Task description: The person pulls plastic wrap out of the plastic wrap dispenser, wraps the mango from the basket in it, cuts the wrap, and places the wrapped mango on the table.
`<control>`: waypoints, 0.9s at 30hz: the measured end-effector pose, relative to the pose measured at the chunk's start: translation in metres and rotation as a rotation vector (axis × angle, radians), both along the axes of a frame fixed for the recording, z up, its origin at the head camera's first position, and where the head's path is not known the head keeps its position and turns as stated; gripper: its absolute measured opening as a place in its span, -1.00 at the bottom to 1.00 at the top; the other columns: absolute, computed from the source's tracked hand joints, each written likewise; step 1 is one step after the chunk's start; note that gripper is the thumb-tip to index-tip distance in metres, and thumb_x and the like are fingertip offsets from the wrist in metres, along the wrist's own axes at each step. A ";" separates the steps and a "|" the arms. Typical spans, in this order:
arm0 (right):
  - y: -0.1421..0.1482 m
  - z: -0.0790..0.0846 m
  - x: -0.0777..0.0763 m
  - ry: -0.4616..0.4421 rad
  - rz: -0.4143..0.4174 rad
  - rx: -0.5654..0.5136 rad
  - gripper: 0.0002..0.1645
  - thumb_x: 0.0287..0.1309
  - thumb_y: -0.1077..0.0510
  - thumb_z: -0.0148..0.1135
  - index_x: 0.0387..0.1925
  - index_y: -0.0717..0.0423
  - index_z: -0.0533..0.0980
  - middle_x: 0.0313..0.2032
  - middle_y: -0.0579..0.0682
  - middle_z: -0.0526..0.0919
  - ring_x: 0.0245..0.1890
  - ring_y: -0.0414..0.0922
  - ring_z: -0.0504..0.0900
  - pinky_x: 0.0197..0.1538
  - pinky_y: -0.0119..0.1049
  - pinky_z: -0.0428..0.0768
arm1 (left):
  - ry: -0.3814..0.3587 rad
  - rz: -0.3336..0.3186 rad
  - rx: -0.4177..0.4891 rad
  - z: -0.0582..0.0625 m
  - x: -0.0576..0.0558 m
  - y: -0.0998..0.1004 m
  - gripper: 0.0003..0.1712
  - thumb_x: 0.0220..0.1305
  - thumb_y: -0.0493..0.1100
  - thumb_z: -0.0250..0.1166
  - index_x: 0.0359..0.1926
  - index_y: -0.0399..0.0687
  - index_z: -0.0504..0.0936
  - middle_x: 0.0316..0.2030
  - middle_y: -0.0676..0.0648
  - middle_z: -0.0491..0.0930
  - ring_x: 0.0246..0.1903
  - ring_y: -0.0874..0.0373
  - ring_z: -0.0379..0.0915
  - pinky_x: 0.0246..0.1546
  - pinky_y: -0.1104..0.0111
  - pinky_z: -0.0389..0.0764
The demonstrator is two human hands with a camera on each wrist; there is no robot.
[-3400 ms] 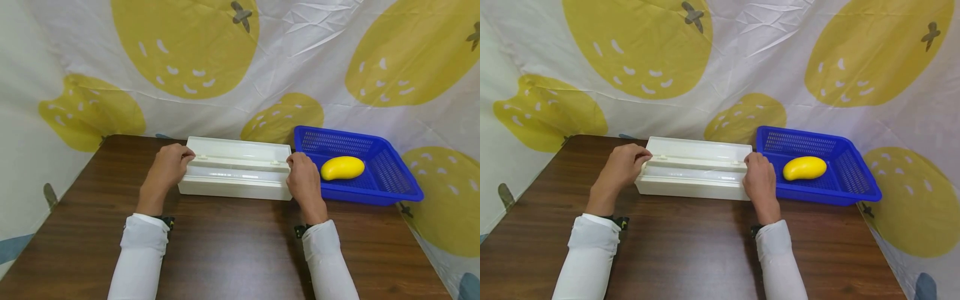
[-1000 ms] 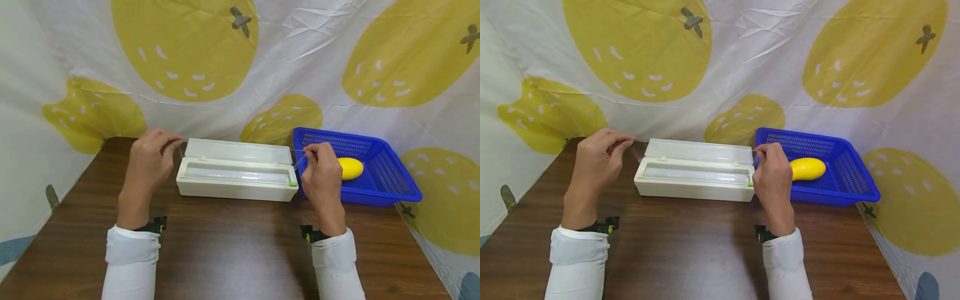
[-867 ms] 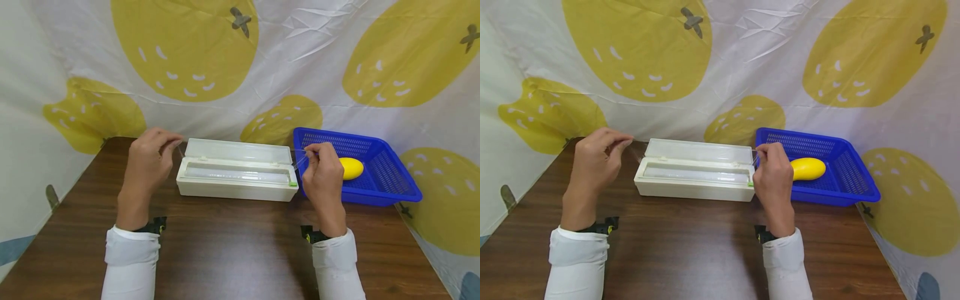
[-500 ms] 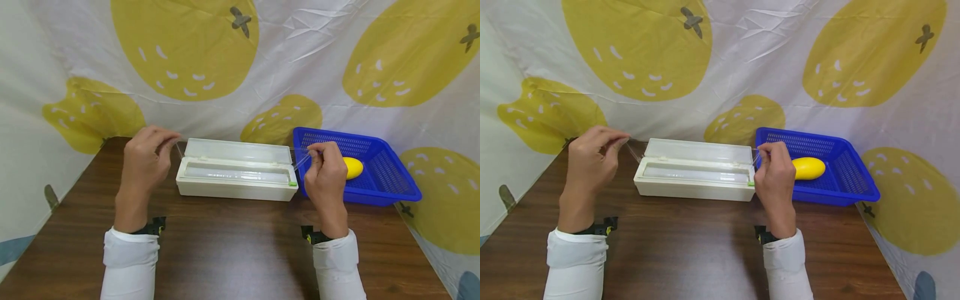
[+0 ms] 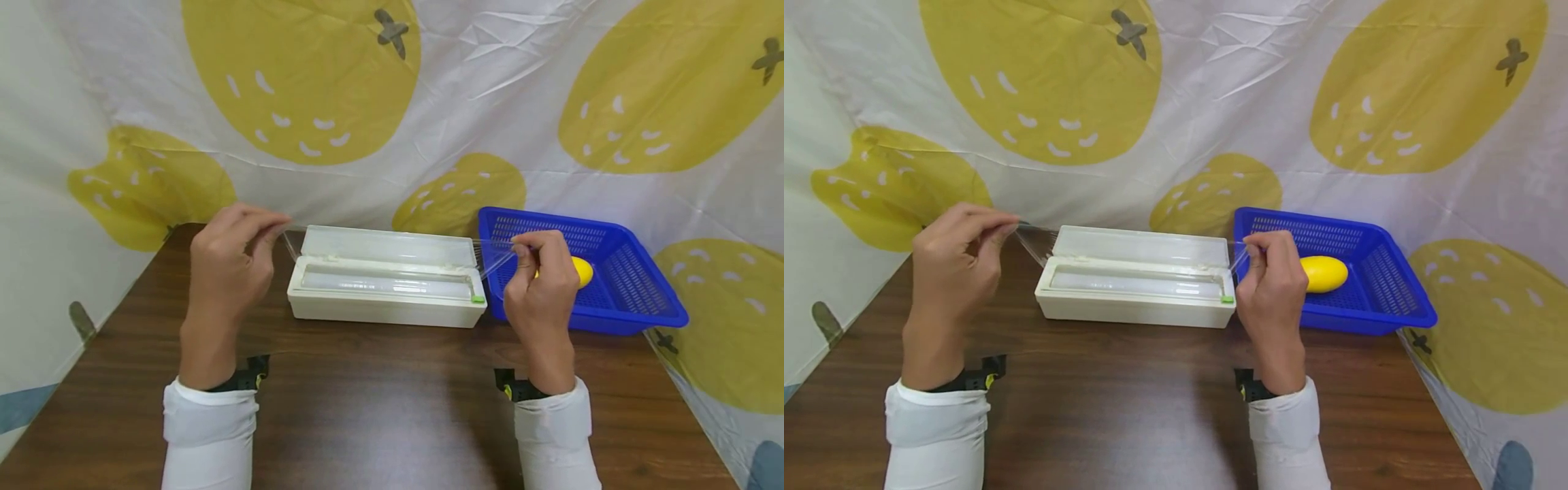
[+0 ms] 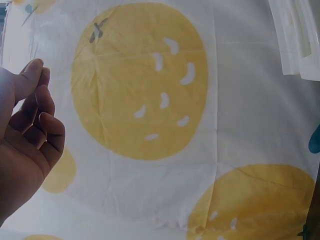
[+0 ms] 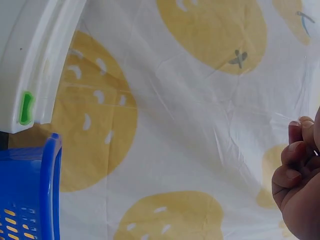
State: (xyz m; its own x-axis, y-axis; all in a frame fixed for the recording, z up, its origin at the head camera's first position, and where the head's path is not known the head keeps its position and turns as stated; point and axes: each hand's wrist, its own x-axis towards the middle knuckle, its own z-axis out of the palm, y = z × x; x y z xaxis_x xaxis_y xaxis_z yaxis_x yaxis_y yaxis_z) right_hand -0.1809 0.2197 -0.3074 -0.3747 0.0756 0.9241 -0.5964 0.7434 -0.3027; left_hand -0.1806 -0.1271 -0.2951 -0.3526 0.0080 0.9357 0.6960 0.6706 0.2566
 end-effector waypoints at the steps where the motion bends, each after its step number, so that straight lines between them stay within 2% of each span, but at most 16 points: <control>1: 0.000 0.001 0.001 0.005 0.000 -0.002 -0.87 0.31 0.43 0.08 -0.32 0.46 0.53 -0.37 0.32 0.60 -0.34 0.07 0.59 -0.29 -0.08 0.54 | 0.003 0.003 -0.003 0.001 0.001 0.000 -0.92 0.16 -0.41 0.38 -0.38 -0.41 0.77 -0.46 -0.31 0.69 -0.38 -0.10 0.58 -0.40 0.03 0.60; 10: 0.000 0.007 0.009 0.075 0.000 -0.021 -0.82 0.31 0.40 0.08 -0.37 0.49 0.52 -0.42 0.34 0.60 -0.37 0.07 0.59 -0.33 -0.26 0.48 | 0.061 0.012 -0.002 0.007 0.010 0.000 -0.89 0.18 -0.41 0.35 -0.39 -0.44 0.77 -0.45 -0.34 0.69 -0.38 -0.11 0.60 -0.37 0.02 0.63; 18: -0.003 0.012 0.014 0.140 0.015 -0.070 -0.83 0.26 0.42 0.12 -0.40 0.49 0.54 -0.45 0.34 0.61 -0.38 0.09 0.60 -0.33 -0.17 0.49 | 0.082 0.011 0.043 0.011 0.019 0.002 -0.90 0.15 -0.42 0.37 -0.39 -0.44 0.77 -0.45 -0.35 0.70 -0.35 -0.12 0.60 -0.32 0.04 0.60; 27: -0.005 0.018 0.023 0.154 0.026 -0.109 -0.89 0.21 0.50 0.11 -0.41 0.54 0.52 -0.43 0.39 0.60 -0.36 0.08 0.59 -0.20 -0.57 0.48 | 0.112 0.016 0.078 0.015 0.026 0.003 -0.95 0.08 -0.45 0.41 -0.41 -0.41 0.78 -0.47 -0.33 0.70 -0.37 -0.11 0.60 -0.34 0.08 0.58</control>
